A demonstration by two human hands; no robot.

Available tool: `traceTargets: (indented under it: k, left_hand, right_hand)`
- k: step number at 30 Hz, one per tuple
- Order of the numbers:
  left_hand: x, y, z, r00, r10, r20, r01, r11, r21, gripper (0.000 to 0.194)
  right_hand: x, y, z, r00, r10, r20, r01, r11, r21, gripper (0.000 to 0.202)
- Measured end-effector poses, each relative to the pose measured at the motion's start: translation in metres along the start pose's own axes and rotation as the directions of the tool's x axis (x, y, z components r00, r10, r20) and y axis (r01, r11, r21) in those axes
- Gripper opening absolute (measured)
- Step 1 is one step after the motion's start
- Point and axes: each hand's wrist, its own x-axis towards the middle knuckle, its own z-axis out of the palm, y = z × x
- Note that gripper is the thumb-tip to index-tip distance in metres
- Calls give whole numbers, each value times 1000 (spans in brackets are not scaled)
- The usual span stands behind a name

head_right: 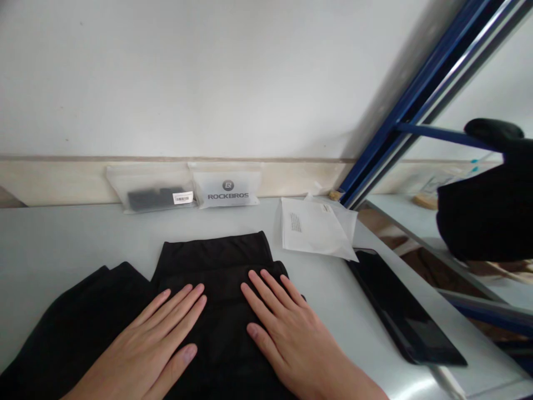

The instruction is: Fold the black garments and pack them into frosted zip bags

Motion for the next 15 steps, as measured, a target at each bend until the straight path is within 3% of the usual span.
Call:
traceTargets:
  k: [4,6,7,9,12,14,15]
  left_hand:
    - [2,-2,-15,999,-43,9,44,989,-144,48]
    - [-3,-16,-29,981,-196,2,190,949,-250,40]
    - [-7,-28,-35,949,-316,9,304,905,-297,36]
    - [-18,-58,-44,823,-564,61,548,763,-342,37]
    - [-30,-104,-44,639,-737,220,767,585,-265,56]
    - [-30,-120,-39,591,-730,344,807,536,-249,64]
    - [-28,-123,-38,592,-720,362,806,541,-241,62]
  right_hand:
    - [-2,2,3,999,-43,-30,42,999,-26,57]
    - [-2,2,0,995,-77,-67,72,995,-70,57]
    - [-2,1,-4,992,-87,-96,79,993,-87,56]
    - [3,-2,-15,979,-95,-178,78,992,-97,49]
    - [24,-9,-37,939,-83,-333,73,996,-44,36]
    - [44,-11,-51,916,-64,-396,84,996,34,30]
    - [55,-11,-55,909,-49,-413,90,993,81,28]
